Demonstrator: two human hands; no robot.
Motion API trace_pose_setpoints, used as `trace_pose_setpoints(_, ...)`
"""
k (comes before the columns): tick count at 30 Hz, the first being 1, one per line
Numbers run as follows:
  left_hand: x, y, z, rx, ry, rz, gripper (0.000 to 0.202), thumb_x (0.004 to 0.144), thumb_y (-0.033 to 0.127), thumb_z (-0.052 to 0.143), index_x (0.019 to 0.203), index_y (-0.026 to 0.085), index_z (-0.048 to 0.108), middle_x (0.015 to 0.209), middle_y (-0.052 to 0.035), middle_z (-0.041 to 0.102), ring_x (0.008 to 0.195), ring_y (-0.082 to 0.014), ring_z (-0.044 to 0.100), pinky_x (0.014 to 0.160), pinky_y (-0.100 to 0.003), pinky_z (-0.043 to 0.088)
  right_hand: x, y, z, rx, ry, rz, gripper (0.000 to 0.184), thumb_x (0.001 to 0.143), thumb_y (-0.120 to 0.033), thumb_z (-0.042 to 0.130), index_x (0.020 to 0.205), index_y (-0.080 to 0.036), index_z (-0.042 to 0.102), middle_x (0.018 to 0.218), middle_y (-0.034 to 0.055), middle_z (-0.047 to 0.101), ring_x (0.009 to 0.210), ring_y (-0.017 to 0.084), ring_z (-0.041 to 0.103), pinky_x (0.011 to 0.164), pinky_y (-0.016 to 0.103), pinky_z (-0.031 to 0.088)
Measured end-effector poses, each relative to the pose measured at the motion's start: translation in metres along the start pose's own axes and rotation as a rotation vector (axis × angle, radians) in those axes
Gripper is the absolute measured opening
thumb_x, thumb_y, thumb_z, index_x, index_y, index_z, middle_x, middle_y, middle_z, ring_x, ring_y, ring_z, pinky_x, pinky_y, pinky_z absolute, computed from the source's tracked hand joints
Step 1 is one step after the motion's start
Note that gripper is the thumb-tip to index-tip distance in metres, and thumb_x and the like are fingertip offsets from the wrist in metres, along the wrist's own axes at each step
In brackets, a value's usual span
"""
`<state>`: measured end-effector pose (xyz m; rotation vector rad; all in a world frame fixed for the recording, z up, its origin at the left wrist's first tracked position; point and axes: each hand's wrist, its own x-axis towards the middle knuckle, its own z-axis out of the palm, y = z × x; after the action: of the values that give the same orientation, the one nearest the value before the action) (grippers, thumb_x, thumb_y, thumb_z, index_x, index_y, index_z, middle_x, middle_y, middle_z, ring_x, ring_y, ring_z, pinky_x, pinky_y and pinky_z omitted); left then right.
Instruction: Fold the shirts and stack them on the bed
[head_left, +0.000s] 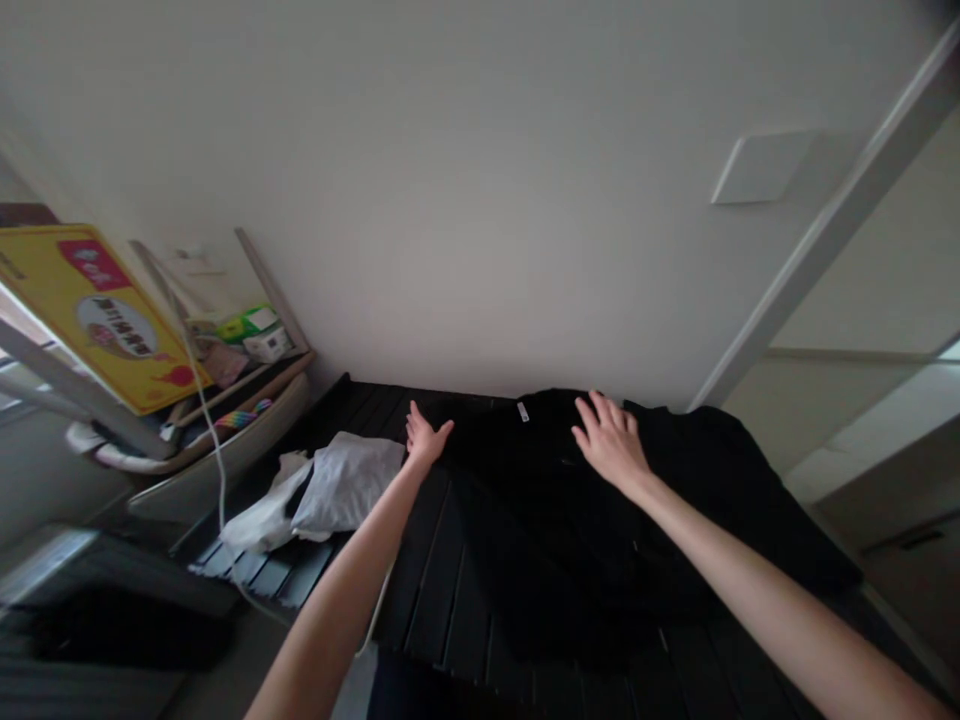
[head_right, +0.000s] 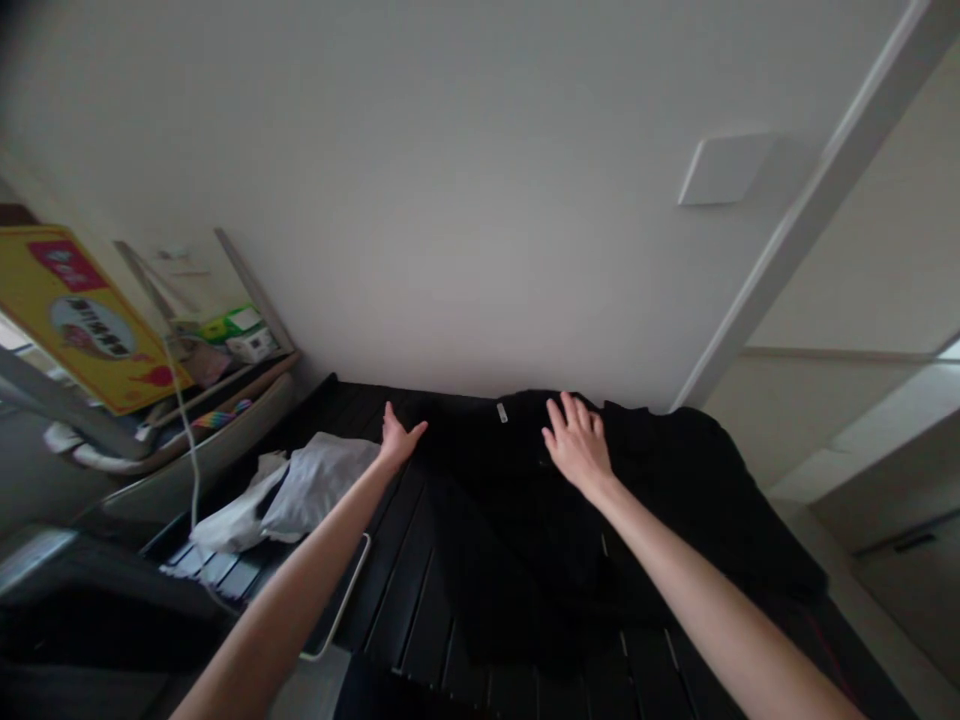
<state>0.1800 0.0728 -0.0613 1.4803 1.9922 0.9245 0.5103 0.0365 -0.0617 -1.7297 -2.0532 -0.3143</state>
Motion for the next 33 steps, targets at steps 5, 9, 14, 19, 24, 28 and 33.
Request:
trace_pose_setpoints(5, -0.076, -0.037, 0.087, 0.318, -0.262, 0.184, 0.057, 0.089, 0.034, 0.048, 0.143, 0.021, 0.035, 0.154, -0.0122, 0.03, 0.143, -0.0279, 0.022, 0.111, -0.047, 0.027, -0.082, -0.043, 0.084, 0.084, -0.337, 0.032, 0.049, 0.091, -0.032, 0.042, 0.137, -0.017, 0.048, 0.154, 0.0137, 0.027, 0.141, 0.031, 0.024, 0.109, 0.048, 0.028)
trace_pose_setpoints(9, -0.099, -0.059, 0.116, 0.494, -0.152, 0.275, 0.064, 0.088, 0.038, 0.044, 0.147, 0.016, 0.032, 0.157, -0.0116, 0.02, 0.145, -0.0346, 0.007, 0.116, -0.053, 0.009, -0.113, -0.05, 0.111, 0.102, -0.322, 0.104, 0.054, 0.094, -0.038, 0.034, 0.144, -0.018, 0.038, 0.156, 0.0114, 0.024, 0.142, 0.03, 0.021, 0.113, 0.05, 0.022)
trace_pose_setpoints(14, -0.068, -0.068, 0.1, 0.56, -0.151, 0.341, 0.071, 0.082, 0.028, 0.046, 0.15, 0.019, 0.026, 0.157, -0.0046, 0.02, 0.145, -0.0335, 0.01, 0.118, -0.049, 0.006, -0.116, -0.055, 0.107, 0.1, -0.284, 0.116, 0.057, 0.093, -0.039, 0.036, 0.146, -0.021, 0.034, 0.157, 0.0089, 0.021, 0.143, 0.032, 0.019, 0.113, 0.053, 0.02)
trace_pose_setpoints(19, -0.034, -0.093, 0.069, 0.624, -0.138, 0.351, 0.065, 0.088, 0.031, 0.04, 0.149, 0.014, 0.026, 0.155, -0.0065, 0.026, 0.143, -0.0239, 0.022, 0.118, -0.04, 0.012, -0.128, -0.084, 0.107, 0.044, -0.244, 0.144, 0.059, 0.091, -0.038, 0.04, 0.146, -0.018, 0.037, 0.155, 0.0125, 0.024, 0.141, 0.037, 0.021, 0.111, 0.057, 0.024)
trace_pose_setpoints(24, 0.003, -0.106, 0.038, 0.738, -0.261, 0.271, 0.07, 0.087, 0.034, 0.038, 0.149, 0.006, 0.022, 0.157, -0.0114, 0.02, 0.143, -0.0251, 0.021, 0.118, -0.039, 0.013, -0.144, -0.147, 0.105, -0.072, -0.169, 0.261, 0.061, 0.089, -0.034, 0.043, 0.144, -0.01, 0.038, 0.153, 0.0191, 0.026, 0.139, 0.043, 0.022, 0.107, 0.059, 0.026)
trace_pose_setpoints(28, 0.006, -0.097, 0.031, 0.797, -0.341, 0.183, 0.08, 0.075, 0.021, 0.045, 0.149, 0.007, 0.021, 0.157, -0.0131, 0.015, 0.144, -0.0306, 0.016, 0.116, -0.048, 0.013, -0.14, -0.182, 0.097, -0.11, -0.202, 0.305, 0.067, 0.086, -0.037, 0.047, 0.142, -0.002, 0.039, 0.15, 0.0275, 0.026, 0.136, 0.048, 0.024, 0.106, 0.061, 0.023)
trace_pose_setpoints(33, -0.068, -0.087, 0.046, 0.826, -0.357, 0.233, 0.091, 0.063, 0.016, 0.053, 0.15, 0.014, 0.024, 0.159, -0.0101, 0.008, 0.144, -0.0371, -0.001, 0.114, -0.059, 0.004, -0.127, -0.173, 0.095, -0.098, -0.251, 0.287, 0.066, 0.087, -0.041, 0.046, 0.144, -0.007, 0.038, 0.152, 0.0247, 0.026, 0.137, 0.047, 0.023, 0.107, 0.06, 0.019)
